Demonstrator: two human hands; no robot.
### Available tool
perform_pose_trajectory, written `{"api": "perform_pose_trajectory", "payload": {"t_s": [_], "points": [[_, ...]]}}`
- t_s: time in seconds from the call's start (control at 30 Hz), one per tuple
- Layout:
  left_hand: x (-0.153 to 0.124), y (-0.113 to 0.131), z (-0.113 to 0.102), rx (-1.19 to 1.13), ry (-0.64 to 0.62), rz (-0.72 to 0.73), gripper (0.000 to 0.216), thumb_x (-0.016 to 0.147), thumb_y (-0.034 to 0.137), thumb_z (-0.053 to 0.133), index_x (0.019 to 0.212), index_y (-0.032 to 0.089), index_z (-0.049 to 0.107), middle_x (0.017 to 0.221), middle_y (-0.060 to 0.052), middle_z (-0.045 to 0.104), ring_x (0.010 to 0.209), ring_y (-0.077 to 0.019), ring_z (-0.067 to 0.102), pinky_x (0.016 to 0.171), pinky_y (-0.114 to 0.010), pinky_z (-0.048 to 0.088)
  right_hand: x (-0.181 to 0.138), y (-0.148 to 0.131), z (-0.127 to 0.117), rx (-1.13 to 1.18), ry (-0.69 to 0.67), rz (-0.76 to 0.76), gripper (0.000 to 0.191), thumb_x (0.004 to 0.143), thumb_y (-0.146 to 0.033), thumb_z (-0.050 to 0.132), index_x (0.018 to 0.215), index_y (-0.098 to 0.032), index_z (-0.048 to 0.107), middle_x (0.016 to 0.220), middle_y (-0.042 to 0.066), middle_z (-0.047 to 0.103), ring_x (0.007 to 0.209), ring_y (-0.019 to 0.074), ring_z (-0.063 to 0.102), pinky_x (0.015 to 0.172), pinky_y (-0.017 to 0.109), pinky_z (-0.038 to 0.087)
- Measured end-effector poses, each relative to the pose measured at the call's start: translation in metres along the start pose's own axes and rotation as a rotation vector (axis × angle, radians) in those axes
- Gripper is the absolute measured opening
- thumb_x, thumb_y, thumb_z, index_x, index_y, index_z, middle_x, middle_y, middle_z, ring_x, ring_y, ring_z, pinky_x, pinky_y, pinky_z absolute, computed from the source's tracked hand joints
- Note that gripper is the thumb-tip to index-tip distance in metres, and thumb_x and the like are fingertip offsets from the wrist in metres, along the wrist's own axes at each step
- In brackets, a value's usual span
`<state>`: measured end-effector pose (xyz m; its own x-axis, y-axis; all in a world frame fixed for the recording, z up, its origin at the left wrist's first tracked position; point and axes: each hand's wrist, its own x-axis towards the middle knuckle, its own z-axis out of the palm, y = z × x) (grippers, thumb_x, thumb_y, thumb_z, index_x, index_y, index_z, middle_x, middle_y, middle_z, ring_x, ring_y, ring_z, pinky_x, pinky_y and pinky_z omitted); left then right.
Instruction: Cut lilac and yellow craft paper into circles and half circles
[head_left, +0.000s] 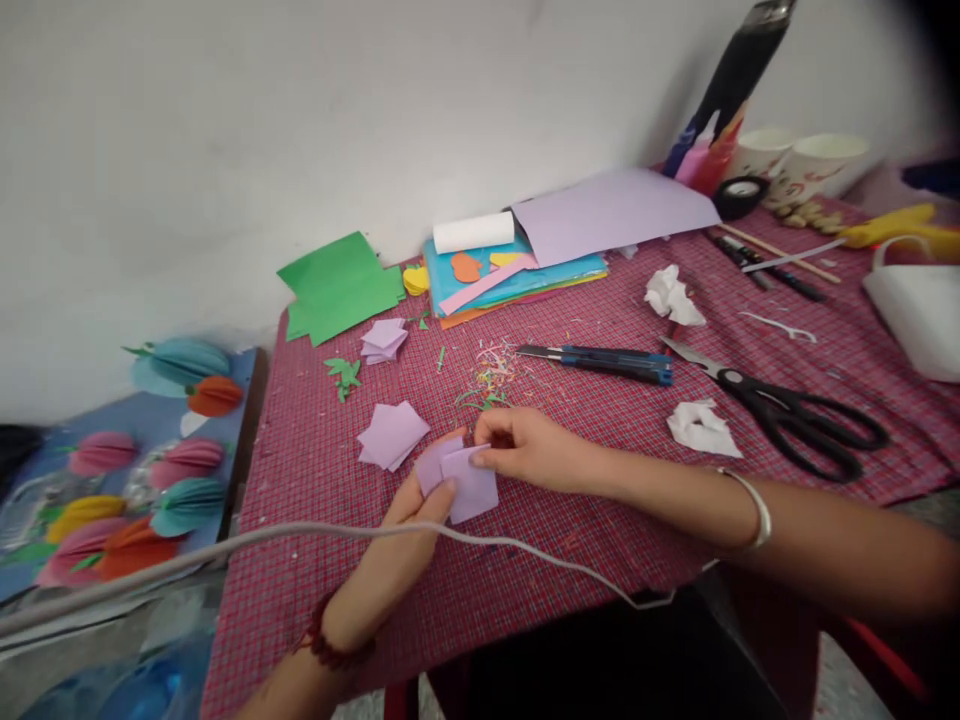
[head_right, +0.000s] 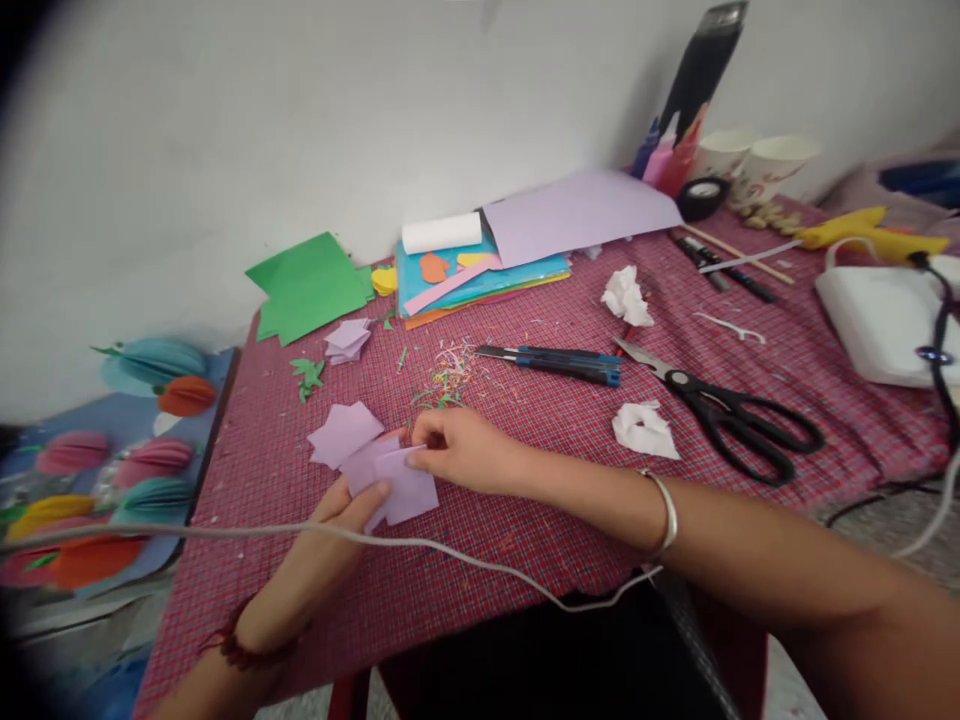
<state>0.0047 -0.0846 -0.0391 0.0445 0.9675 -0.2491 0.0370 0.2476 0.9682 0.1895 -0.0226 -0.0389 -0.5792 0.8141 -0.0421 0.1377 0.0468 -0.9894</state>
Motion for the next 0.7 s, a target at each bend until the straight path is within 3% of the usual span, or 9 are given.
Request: {"api": "perform_pose_trajectory", "payload": {"t_s": [0.17, 0.27, 0.33, 0.4, 0.53, 0.6, 0.7], "points": [[0.009, 0.035, -0.049, -0.220, 0.212, 0.188, 0.043, 0.078, 0.022, 0.058, 0.120, 0.023, 0.059, 0.094, -0.004, 0.072, 0.082, -0.0179, 0.067, 0.081, -0.033, 0.054, 0.011, -0.010, -0.005, 0.184, 0.017, 0.081, 0.010, 0.081, -0.024, 0.055, 0.078, -0.019, 0.048, 0.052, -0.007, 0.047, 0.044, 0.0070, 0.042, 0.042, 0.019, 0.031], [0.016, 0.044, -0.079, -0.382, 0.273, 0.247, 0.048, 0.070, 0.015, 0.066, 0.117, 0.020, 0.059, 0.080, -0.002, 0.069, 0.070, -0.0154, 0.064, 0.072, -0.031, 0.055, 0.025, -0.022, -0.011, 0.106, 0.096, 0.039, 0.004, 0.079, -0.020, 0.053, 0.081, -0.018, 0.050, 0.058, -0.004, 0.052, 0.047, 0.0083, 0.046, 0.046, 0.021, 0.034], [0.018, 0.039, -0.090, -0.506, 0.196, 0.160, 0.043, 0.071, 0.019, 0.068, 0.114, 0.016, 0.060, 0.075, -0.002, 0.065, 0.066, -0.0141, 0.061, 0.065, -0.028, 0.054, 0.037, -0.035, -0.012, -0.131, 0.133, -0.123, 0.006, 0.076, -0.013, 0.049, 0.078, -0.017, 0.053, 0.065, -0.002, 0.055, 0.056, 0.0103, 0.049, 0.054, 0.024, 0.037], [0.020, 0.030, -0.093, -0.598, 0.089, 0.058, 0.039, 0.079, 0.033, 0.063, 0.112, 0.012, 0.060, 0.072, -0.004, 0.063, 0.059, -0.0133, 0.057, 0.052, -0.024, 0.049, 0.051, -0.051, -0.009, -0.524, 0.116, -0.358, 0.014, 0.073, -0.007, 0.046, 0.076, -0.017, 0.057, 0.073, 0.001, 0.058, 0.069, 0.0139, 0.052, 0.066, 0.029, 0.038], [0.023, 0.021, -0.092, -0.683, -0.039, -0.058, 0.053, 0.090, 0.053, 0.039, 0.109, 0.008, 0.060, 0.069, -0.008, 0.061, 0.046, -0.0107, 0.048, 0.036, -0.018, 0.032, 0.082, -0.067, 0.016, -1.231, -0.040, -0.668, 0.014, 0.083, -0.012, 0.050, 0.079, -0.017, 0.062, 0.081, 0.006, 0.063, 0.083, 0.0208, 0.050, 0.078, 0.038, 0.030], [0.023, 0.023, -0.095, -0.723, -0.049, -0.059, 0.059, 0.092, 0.056, 0.031, 0.109, 0.008, 0.061, 0.067, -0.008, 0.059, 0.043, -0.0086, 0.043, 0.036, -0.017, 0.029, 0.097, -0.060, 0.031, -1.365, -0.164, -0.759, 0.014, 0.088, -0.017, 0.050, 0.082, -0.017, 0.062, 0.081, 0.007, 0.064, 0.083, 0.0213, 0.049, 0.077, 0.037, 0.028], [0.021, 0.027, -0.101, -0.752, -0.019, 0.010, 0.060, 0.091, 0.058, 0.032, 0.109, 0.009, 0.062, 0.064, -0.004, 0.056, 0.041, -0.0062, 0.038, 0.038, -0.017, 0.029, 0.112, -0.047, 0.047, -1.380, -0.296, -0.806, 0.011, 0.088, -0.018, 0.053, 0.085, -0.016, 0.063, 0.086, 0.007, 0.065, 0.085, 0.0216, 0.050, 0.077, 0.036, 0.029]]}}
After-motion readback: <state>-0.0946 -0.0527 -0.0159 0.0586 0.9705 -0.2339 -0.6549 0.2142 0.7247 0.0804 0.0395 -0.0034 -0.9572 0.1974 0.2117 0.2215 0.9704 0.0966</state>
